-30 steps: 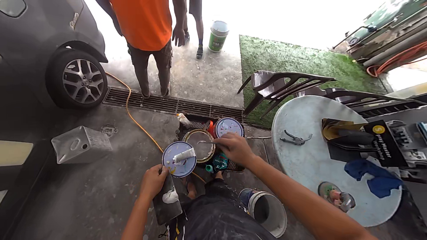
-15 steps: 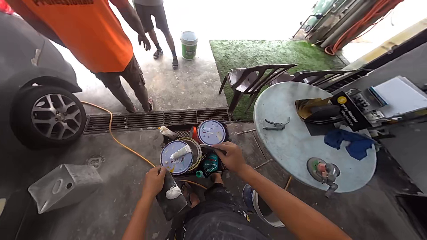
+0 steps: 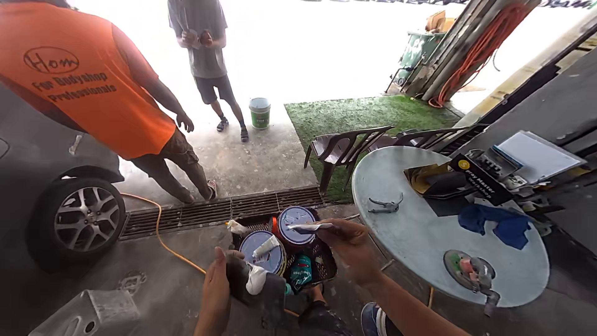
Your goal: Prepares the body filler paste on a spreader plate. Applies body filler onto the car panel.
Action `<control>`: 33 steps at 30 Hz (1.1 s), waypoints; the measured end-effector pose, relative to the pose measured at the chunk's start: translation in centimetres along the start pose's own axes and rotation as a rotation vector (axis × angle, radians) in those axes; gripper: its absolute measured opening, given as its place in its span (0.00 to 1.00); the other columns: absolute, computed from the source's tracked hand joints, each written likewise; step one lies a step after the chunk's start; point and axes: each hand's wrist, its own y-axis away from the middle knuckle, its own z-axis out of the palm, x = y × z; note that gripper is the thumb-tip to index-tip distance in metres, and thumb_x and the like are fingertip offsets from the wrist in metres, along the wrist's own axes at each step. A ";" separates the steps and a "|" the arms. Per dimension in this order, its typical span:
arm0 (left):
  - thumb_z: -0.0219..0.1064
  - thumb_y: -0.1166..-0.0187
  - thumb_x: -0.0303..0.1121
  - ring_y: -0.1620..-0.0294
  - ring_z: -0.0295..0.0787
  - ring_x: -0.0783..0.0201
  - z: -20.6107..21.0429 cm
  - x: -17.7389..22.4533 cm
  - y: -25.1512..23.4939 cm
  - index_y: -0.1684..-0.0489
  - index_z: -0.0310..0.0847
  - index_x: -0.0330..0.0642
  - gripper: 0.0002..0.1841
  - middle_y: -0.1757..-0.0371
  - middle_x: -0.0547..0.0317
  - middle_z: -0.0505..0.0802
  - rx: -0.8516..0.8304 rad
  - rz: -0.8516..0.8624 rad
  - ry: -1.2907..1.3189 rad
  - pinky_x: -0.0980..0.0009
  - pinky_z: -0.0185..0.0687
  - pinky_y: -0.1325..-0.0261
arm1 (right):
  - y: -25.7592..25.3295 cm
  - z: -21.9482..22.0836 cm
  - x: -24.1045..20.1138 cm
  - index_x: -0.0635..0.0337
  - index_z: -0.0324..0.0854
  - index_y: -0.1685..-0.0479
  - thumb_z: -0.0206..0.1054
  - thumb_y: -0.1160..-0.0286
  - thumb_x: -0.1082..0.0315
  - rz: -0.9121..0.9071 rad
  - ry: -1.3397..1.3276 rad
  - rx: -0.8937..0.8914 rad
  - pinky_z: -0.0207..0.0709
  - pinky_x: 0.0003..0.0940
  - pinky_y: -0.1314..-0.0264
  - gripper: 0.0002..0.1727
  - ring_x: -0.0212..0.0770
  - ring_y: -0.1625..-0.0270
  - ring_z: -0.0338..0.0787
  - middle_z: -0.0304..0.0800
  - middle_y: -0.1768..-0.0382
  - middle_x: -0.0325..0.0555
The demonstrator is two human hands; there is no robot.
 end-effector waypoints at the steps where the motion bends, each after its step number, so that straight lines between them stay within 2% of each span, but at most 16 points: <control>1: 0.41 0.07 0.55 0.65 0.90 0.69 0.7 2.2 0.3 0.59 0.88 0.43 0.31 0.65 0.60 0.93 -0.035 0.116 0.089 0.70 0.89 0.58 | -0.2 0.4 -0.5 0.58 0.94 0.50 0.72 0.27 0.77 0.002 -0.029 -0.031 0.90 0.33 0.43 0.11 0.35 0.53 0.95 0.97 0.54 0.46; 3: 0.57 0.12 0.50 0.64 0.90 0.72 2.2 6.0 0.7 0.56 0.88 0.47 0.18 0.64 0.64 0.92 -0.058 0.360 0.166 0.74 0.89 0.56 | -0.8 1.3 -1.6 0.56 0.94 0.51 0.72 0.26 0.76 -0.031 -0.082 -0.094 0.89 0.31 0.45 0.10 0.32 0.53 0.94 0.97 0.55 0.43; 4: 0.60 0.13 0.48 0.65 0.89 0.73 2.8 7.5 0.9 0.57 0.87 0.49 0.15 0.64 0.66 0.91 -0.034 0.485 0.142 0.76 0.89 0.58 | -1.1 1.9 -2.3 0.55 0.94 0.51 0.72 0.25 0.75 -0.053 -0.089 -0.125 0.88 0.30 0.46 0.09 0.30 0.54 0.93 0.97 0.56 0.41; 7: 0.60 0.12 0.44 0.61 0.86 0.77 3.6 10.2 0.9 0.60 0.83 0.53 0.11 0.62 0.73 0.88 0.085 0.821 -0.051 0.82 0.85 0.56 | -1.9 2.9 -4.0 0.55 0.93 0.50 0.71 0.23 0.74 -0.146 -0.018 -0.188 0.89 0.30 0.45 0.10 0.31 0.52 0.94 0.97 0.55 0.41; 10: 0.61 0.12 0.44 0.57 0.86 0.79 3.1 11.3 0.4 0.60 0.83 0.55 0.09 0.60 0.76 0.87 0.186 1.055 -0.218 0.83 0.82 0.54 | -3.3 2.8 -4.8 0.56 0.92 0.48 0.67 0.18 0.72 -0.383 0.327 -0.335 0.91 0.34 0.43 0.10 0.35 0.49 0.95 0.96 0.53 0.43; 12: 0.62 0.13 0.45 0.56 0.86 0.78 2.7 11.6 0.2 0.60 0.83 0.56 0.09 0.59 0.76 0.87 0.182 1.140 -0.291 0.82 0.82 0.55 | -4.2 2.5 -5.9 0.45 0.92 0.45 0.62 0.17 0.68 -0.544 0.792 -0.404 0.87 0.32 0.48 0.14 0.31 0.50 0.92 0.95 0.52 0.33; 13: 0.62 0.13 0.45 0.55 0.87 0.77 2.7 11.7 0.2 0.60 0.84 0.57 0.09 0.59 0.76 0.88 0.161 1.153 -0.303 0.81 0.84 0.54 | -4.6 2.6 -6.6 0.40 0.92 0.46 0.61 0.22 0.68 -0.594 1.012 -0.394 0.85 0.34 0.53 0.16 0.32 0.52 0.91 0.95 0.53 0.30; 14: 0.62 0.13 0.45 0.54 0.88 0.75 2.9 11.7 0.3 0.60 0.84 0.57 0.08 0.58 0.75 0.88 0.137 1.149 -0.292 0.79 0.86 0.53 | -4.9 2.7 -7.2 0.39 0.93 0.47 0.61 0.27 0.68 -0.607 1.165 -0.358 0.83 0.38 0.58 0.18 0.35 0.55 0.91 0.94 0.54 0.31; 16: 0.59 0.11 0.44 0.51 0.90 0.71 3.4 11.6 0.8 0.58 0.84 0.56 0.09 0.55 0.73 0.90 0.110 1.087 -0.228 0.74 0.89 0.48 | -5.3 2.5 -7.8 0.43 0.93 0.45 0.59 0.26 0.69 -0.550 1.264 -0.220 0.82 0.42 0.60 0.19 0.41 0.56 0.91 0.94 0.53 0.37; 18: 0.53 0.08 0.43 0.48 0.94 0.65 4.0 10.9 1.6 0.56 0.81 0.53 0.12 0.53 0.69 0.94 0.150 0.955 -0.150 0.69 0.91 0.44 | -4.8 2.3 -7.7 0.52 0.89 0.36 0.57 0.16 0.67 -0.438 1.065 -0.037 0.85 0.35 0.57 0.18 0.36 0.54 0.90 0.91 0.52 0.39; 20: 0.48 0.06 0.42 0.54 0.93 0.72 4.8 9.9 2.4 0.50 0.78 0.50 0.13 0.56 0.72 0.93 0.207 0.786 -0.070 0.74 0.91 0.48 | -3.6 3.0 -6.8 0.61 0.82 0.32 0.62 0.16 0.68 -0.278 0.603 0.131 0.90 0.28 0.54 0.17 0.32 0.54 0.92 0.90 0.51 0.41; 23: 0.45 0.05 0.40 0.58 0.90 0.76 5.7 9.2 3.4 0.44 0.75 0.49 0.13 0.58 0.73 0.89 0.186 0.635 -0.015 0.77 0.91 0.54 | -1.7 4.9 -4.0 0.57 0.73 0.27 0.68 0.23 0.76 0.001 0.097 0.248 0.94 0.39 0.57 0.24 0.45 0.57 0.95 0.92 0.53 0.50; 27: 0.45 0.05 0.38 0.57 0.88 0.79 6.8 9.1 3.7 0.46 0.74 0.47 0.12 0.58 0.73 0.88 0.159 0.682 -0.112 0.80 0.88 0.53 | -0.7 6.5 -0.2 0.55 0.74 0.30 0.69 0.21 0.74 0.207 0.002 0.248 0.93 0.44 0.54 0.21 0.48 0.58 0.96 0.94 0.57 0.52; 29: 0.46 0.06 0.44 0.58 0.87 0.84 7.0 9.1 4.0 0.47 0.73 0.45 0.15 0.60 0.75 0.86 0.157 0.736 -0.287 0.85 0.85 0.53 | -0.3 7.2 -0.2 0.57 0.77 0.34 0.70 0.22 0.73 0.292 -0.053 0.206 0.92 0.42 0.52 0.19 0.47 0.58 0.95 0.94 0.59 0.53; 31: 0.46 0.10 0.57 0.60 0.86 0.87 7.0 9.2 4.6 0.45 0.72 0.40 0.26 0.62 0.71 0.87 0.101 0.729 -0.530 0.86 0.84 0.56 | -0.2 7.4 -0.6 0.59 0.79 0.39 0.72 0.25 0.75 0.343 -0.138 0.184 0.91 0.40 0.52 0.17 0.46 0.61 0.95 0.94 0.62 0.54; 33: 0.57 0.15 0.60 0.66 0.86 0.84 6.8 9.2 4.9 0.47 0.75 0.36 0.29 0.66 0.67 0.89 0.003 0.688 -0.686 0.83 0.86 0.64 | -0.5 6.9 -1.1 0.59 0.78 0.43 0.72 0.25 0.77 0.323 -0.226 0.168 0.89 0.39 0.53 0.15 0.44 0.62 0.94 0.93 0.62 0.55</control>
